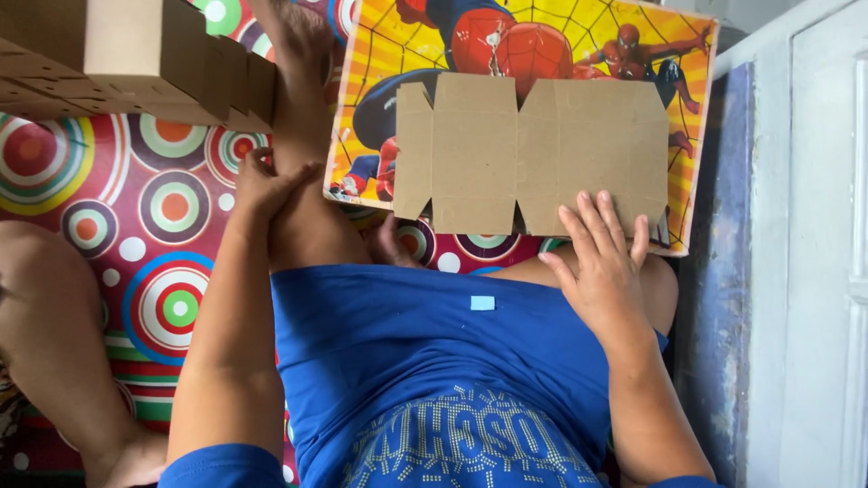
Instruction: The person folds and assembles cardboard boxes by hand, tucking in flaps to form a rectangular shape.
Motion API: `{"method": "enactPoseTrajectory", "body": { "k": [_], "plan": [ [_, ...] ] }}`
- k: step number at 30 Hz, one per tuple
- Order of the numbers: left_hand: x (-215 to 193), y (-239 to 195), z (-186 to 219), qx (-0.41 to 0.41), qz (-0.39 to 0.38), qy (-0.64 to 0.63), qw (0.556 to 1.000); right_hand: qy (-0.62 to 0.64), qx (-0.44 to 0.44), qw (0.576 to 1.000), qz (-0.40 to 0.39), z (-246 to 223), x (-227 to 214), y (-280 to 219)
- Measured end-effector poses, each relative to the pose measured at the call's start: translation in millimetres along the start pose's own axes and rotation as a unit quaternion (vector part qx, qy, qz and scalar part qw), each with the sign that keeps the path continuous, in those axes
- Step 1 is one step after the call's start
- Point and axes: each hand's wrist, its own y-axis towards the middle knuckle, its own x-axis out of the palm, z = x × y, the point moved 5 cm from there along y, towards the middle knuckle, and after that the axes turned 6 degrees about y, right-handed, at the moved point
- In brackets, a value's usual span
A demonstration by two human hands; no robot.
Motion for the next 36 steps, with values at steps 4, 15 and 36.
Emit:
{"method": "enactPoseTrajectory", "body": {
  "k": [4, 15, 36],
  "plan": [
    [9.1, 18.3, -15.0, -0.018, -0.008, 0.031, 0.999, 0.02, -0.032, 0.998, 0.046, -11.0, 7.6, 11.9],
    [1.7, 4.0, -8.4, -0.025, 0.048, 0.047, 0.997, 0.038, -0.162, 0.982, 0.088, -71.5, 51.5, 58.6],
    [2.3, -2.1, -3.5, -0.016, 0.056, 0.032, 0.998, 0.046, -0.219, 0.975, -0.004, -62.9, 29.5, 74.7]
  ]
}}
